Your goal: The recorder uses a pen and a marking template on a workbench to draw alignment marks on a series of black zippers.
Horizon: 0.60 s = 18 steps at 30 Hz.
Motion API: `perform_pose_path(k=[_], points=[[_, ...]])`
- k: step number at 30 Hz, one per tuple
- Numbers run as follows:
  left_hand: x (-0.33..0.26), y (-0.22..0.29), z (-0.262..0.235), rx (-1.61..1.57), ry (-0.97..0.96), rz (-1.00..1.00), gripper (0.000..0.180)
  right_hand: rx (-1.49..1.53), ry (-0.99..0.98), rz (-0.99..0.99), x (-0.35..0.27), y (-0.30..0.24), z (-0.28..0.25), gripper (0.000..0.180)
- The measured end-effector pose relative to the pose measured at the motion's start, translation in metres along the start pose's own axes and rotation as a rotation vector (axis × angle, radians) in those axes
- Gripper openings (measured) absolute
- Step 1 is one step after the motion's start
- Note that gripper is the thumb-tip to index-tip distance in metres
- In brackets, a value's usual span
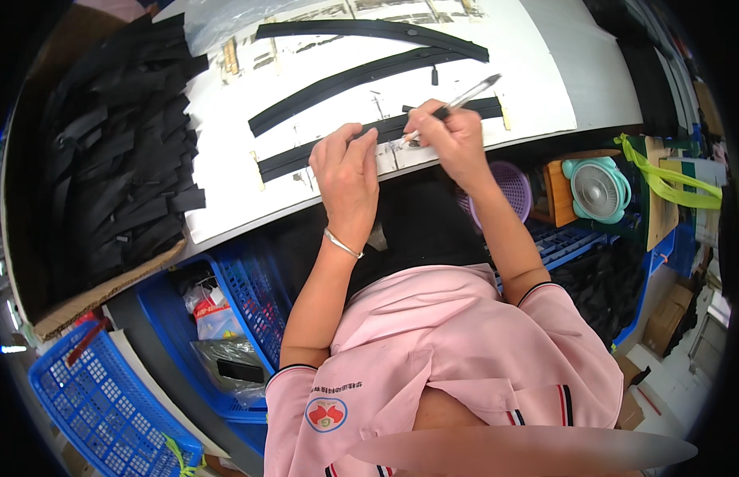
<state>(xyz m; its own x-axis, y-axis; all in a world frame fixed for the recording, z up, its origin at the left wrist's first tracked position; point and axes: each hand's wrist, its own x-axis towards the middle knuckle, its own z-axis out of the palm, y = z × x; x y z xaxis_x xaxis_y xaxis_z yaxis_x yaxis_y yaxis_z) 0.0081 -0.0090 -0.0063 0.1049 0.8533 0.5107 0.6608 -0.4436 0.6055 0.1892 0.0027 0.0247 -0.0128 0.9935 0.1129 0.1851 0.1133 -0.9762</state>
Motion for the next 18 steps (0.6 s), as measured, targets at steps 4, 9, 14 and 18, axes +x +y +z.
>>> perform_pose_path(k=[4, 9, 14, 18], points=[[0.002, 0.004, -0.003, 0.002, -0.023, -0.008, 0.014, -0.008, 0.237, -0.057, 0.010, 0.001, -0.040, 0.023], [0.001, 0.004, -0.003, 0.033, -0.029, -0.038, 0.014, -0.056, 0.236, 0.057, 0.004, 0.020, -0.078, 0.021], [0.006, 0.014, 0.000, 0.061, -0.035, -0.052, 0.016, -0.044, 0.284, 0.003, 0.004, 0.028, -0.076, 0.024], [0.020, 0.038, 0.022, -0.117, -0.097, 0.032, 0.018, -0.098, 0.244, -0.007, 0.003, 0.034, -0.078, 0.023]])
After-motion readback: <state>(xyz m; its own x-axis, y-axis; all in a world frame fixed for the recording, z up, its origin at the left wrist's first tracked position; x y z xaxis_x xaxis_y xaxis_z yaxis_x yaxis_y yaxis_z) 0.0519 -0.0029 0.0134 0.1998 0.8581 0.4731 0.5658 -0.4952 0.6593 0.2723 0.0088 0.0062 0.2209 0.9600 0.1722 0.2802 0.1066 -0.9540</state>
